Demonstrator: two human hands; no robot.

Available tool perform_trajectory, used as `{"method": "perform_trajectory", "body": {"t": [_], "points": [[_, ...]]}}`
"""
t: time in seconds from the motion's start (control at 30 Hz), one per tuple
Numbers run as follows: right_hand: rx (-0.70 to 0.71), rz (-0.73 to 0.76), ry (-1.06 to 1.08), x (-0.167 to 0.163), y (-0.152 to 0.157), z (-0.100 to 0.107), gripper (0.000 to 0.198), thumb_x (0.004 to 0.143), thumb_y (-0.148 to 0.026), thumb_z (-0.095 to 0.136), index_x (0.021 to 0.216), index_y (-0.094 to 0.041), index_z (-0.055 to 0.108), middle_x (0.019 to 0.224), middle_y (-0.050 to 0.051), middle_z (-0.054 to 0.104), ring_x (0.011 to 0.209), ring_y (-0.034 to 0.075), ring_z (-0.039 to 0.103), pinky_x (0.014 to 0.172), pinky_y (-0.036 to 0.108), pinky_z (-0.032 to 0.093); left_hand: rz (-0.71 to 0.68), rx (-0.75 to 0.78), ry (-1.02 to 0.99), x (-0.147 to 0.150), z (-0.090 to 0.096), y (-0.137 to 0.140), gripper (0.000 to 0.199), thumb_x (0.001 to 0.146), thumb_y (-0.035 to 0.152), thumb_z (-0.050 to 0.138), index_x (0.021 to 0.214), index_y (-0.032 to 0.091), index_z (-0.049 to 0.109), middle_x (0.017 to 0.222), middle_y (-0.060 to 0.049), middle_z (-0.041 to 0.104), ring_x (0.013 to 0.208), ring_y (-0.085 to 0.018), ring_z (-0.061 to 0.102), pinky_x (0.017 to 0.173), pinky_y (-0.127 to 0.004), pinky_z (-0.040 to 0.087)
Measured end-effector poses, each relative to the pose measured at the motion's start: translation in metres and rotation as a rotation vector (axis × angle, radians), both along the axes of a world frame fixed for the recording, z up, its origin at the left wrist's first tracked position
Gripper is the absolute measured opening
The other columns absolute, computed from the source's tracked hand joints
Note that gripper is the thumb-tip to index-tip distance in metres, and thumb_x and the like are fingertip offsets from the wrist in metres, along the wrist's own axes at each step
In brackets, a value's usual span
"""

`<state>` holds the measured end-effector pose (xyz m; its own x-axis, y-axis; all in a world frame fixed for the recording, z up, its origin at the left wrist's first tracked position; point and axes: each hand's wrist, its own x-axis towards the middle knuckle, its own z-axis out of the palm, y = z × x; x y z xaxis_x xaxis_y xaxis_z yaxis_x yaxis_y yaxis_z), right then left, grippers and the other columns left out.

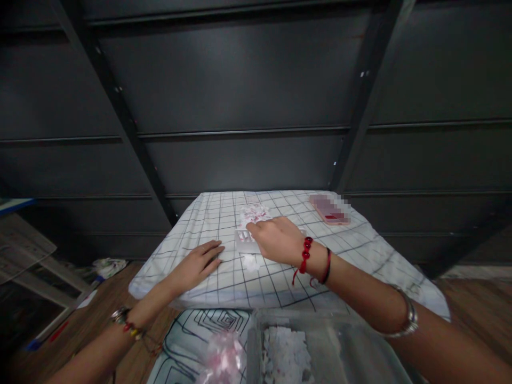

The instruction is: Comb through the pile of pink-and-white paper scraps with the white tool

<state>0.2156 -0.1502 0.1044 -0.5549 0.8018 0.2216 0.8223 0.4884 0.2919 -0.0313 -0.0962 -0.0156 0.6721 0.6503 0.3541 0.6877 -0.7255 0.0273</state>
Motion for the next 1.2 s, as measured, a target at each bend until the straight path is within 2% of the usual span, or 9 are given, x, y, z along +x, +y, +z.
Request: {"method": "perform_trajectory", "body": {"t": [0.5,0.8,0.97,1.07,1.2], "points": [[0.004,-0.042,0.005,0.024,-0.021,-0.002,0.02,0.085,-0.019,0.034,0.083,-0.017,0.054,0.074,0.003,0.065,0.065,0.016,0.059,0.055,0.028,0.029,0.003,-0.01,-0.006,-0.002,0.001,-0.001,0.042,0.094,0.039,0.032,0.117,0.012,0.054,0.124,-0.012,0.051,0.114,-0.023,0.046,0.097,-0.037,0.036],[-0.017,-0.029,-0.003,0.008,-0.008,-0.004,0.021,0.084,-0.018,0.036,0.088,-0.016,0.056,0.078,0.005,0.066,0.062,0.015,0.057,0.051,0.029,0.027,0.005,-0.016,-0.014,-0.001,0.001,-0.001,0.04,0.094,0.038,0.033,0.117,0.013,0.054,0.124,-0.011,0.051,0.114,-0.023,0.046,0.097,-0.037,0.035],[0.016,-0.034,-0.001,0.009,-0.004,-0.003,0.021,0.084,-0.018,0.037,0.089,-0.015,0.057,0.077,0.005,0.066,0.063,0.015,0.058,0.052,0.028,0.027,-0.002,-0.022,-0.011,0.0,0.001,-0.002,0.04,0.094,0.038,0.033,0.117,0.012,0.054,0.124,-0.012,0.051,0.115,-0.022,0.045,0.098,-0.037,0.035],[0.024,0.011,0.037,0.013,-0.009,-0.005,0.023,0.085,-0.02,0.036,0.093,-0.015,0.057,0.079,0.005,0.067,0.065,0.015,0.059,0.054,0.027,0.029,-0.007,-0.021,-0.012,0.0,0.001,-0.001,0.04,0.094,0.037,0.033,0.117,0.012,0.054,0.124,-0.012,0.051,0.115,-0.022,0.045,0.098,-0.036,0.034],[-0.002,0.16,0.071,0.011,-0.016,-0.008,0.022,0.085,-0.02,0.037,0.092,-0.016,0.057,0.077,0.003,0.066,0.064,0.014,0.058,0.056,0.027,0.031,-0.007,-0.015,-0.01,-0.001,0.0,0.0,0.041,0.094,0.038,0.033,0.117,0.012,0.053,0.124,-0.012,0.051,0.114,-0.023,0.045,0.098,-0.037,0.034]]}}
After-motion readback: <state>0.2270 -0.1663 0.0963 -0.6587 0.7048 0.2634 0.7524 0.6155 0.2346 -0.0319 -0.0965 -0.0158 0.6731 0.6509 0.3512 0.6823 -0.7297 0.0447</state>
